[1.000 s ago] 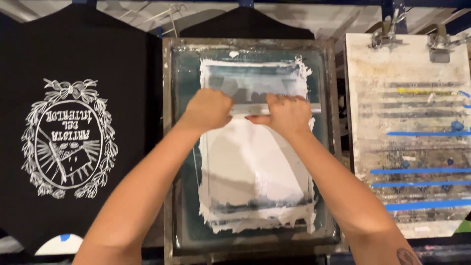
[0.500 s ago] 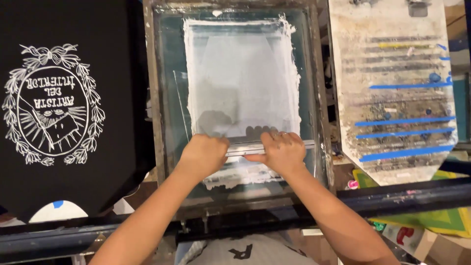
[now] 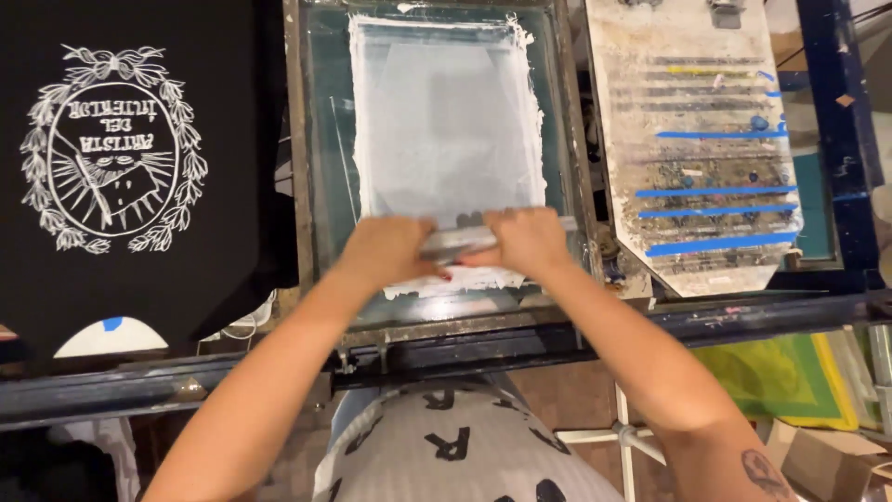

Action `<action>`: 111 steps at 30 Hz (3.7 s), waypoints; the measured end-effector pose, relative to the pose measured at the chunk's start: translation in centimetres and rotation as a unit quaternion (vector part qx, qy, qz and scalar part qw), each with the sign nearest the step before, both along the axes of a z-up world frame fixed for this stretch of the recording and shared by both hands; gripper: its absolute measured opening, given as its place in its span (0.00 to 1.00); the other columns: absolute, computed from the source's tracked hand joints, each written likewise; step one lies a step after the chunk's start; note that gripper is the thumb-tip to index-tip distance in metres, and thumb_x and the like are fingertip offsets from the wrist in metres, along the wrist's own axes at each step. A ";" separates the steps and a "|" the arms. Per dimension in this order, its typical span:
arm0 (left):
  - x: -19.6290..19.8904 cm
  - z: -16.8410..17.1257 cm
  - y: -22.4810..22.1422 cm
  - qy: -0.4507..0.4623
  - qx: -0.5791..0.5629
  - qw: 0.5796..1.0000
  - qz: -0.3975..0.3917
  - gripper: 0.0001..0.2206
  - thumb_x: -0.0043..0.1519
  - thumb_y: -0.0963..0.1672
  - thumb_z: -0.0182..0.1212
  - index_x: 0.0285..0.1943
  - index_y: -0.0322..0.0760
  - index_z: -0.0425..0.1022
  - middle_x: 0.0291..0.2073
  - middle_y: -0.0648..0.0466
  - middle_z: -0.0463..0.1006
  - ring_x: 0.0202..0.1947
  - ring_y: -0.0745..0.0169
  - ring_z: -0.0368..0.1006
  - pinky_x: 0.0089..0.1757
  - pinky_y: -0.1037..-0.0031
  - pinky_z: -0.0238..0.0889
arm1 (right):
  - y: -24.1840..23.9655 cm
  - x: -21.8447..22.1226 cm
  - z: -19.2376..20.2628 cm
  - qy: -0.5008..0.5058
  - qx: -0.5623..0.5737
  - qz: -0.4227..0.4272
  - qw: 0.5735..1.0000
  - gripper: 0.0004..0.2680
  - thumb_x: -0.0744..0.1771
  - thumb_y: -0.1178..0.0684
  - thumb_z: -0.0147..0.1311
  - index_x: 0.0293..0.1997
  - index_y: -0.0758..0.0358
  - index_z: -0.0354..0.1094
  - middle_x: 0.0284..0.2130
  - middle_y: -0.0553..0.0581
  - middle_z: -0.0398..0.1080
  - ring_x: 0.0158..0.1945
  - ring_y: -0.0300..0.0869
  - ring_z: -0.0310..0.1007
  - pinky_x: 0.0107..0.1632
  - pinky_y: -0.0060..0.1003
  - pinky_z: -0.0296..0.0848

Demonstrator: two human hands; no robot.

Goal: Screen printing a design onto black t-shirts and drying the ink with a heat gun.

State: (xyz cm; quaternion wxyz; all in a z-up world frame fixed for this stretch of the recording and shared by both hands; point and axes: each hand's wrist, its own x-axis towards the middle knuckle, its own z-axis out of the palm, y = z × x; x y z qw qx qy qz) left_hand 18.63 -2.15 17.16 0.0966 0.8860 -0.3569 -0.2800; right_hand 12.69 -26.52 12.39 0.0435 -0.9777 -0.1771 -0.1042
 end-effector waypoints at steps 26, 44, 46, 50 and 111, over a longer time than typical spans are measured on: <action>-5.4 -9.9 10.2 0.063 -0.262 0.748 0.607 0.39 0.76 0.60 0.27 0.71 0.20 0.66 0.68 0.26 0.66 0.75 0.33 0.53 0.71 0.52 0.42 | -17.6 0.3 -5.7 0.194 0.612 -0.479 0.598 0.38 0.65 0.21 0.58 0.68 0.72 0.61 0.56 0.75 0.69 0.60 0.61 0.71 0.55 0.61 0.75; -17.4 -12.4 -17.7 -0.014 -0.314 0.780 0.540 0.31 0.75 0.53 0.25 0.31 0.30 0.69 0.36 0.39 0.76 0.41 0.42 0.68 0.47 0.57 0.57 | -45.8 -12.6 2.7 0.122 0.669 -0.433 0.591 0.28 0.68 0.29 0.44 0.64 0.66 0.64 0.56 0.62 0.73 0.58 0.50 0.74 0.62 0.50 0.72; -18.4 -16.8 -23.7 -0.134 -0.303 0.833 0.444 0.21 0.73 0.46 0.31 0.33 0.29 0.67 0.33 0.39 0.74 0.38 0.40 0.68 0.44 0.53 0.58 | -50.0 -14.2 5.0 0.130 0.637 -0.463 0.602 0.28 0.68 0.30 0.43 0.66 0.66 0.61 0.59 0.63 0.70 0.61 0.51 0.71 0.64 0.52 0.70; -20.7 -10.9 -33.0 0.064 -0.300 0.777 0.549 0.35 0.71 0.57 0.26 0.54 0.25 0.76 0.50 0.31 0.78 0.55 0.33 0.71 0.56 0.54 0.58 | -55.3 -16.3 8.2 0.193 0.583 -0.526 0.588 0.33 0.67 0.26 0.38 0.74 0.63 0.51 0.66 0.64 0.64 0.67 0.54 0.66 0.68 0.58 0.65; -17.2 -1.0 -50.0 0.010 -0.184 0.980 0.073 0.19 0.58 0.51 0.66 0.60 0.54 0.79 0.41 0.48 0.86 0.48 0.39 0.80 0.51 0.53 0.71 | -57.9 -18.9 5.1 0.157 0.005 -0.035 0.987 0.11 0.66 0.44 0.59 0.52 0.47 0.73 0.42 0.53 0.81 0.48 0.53 0.80 0.52 0.51 0.76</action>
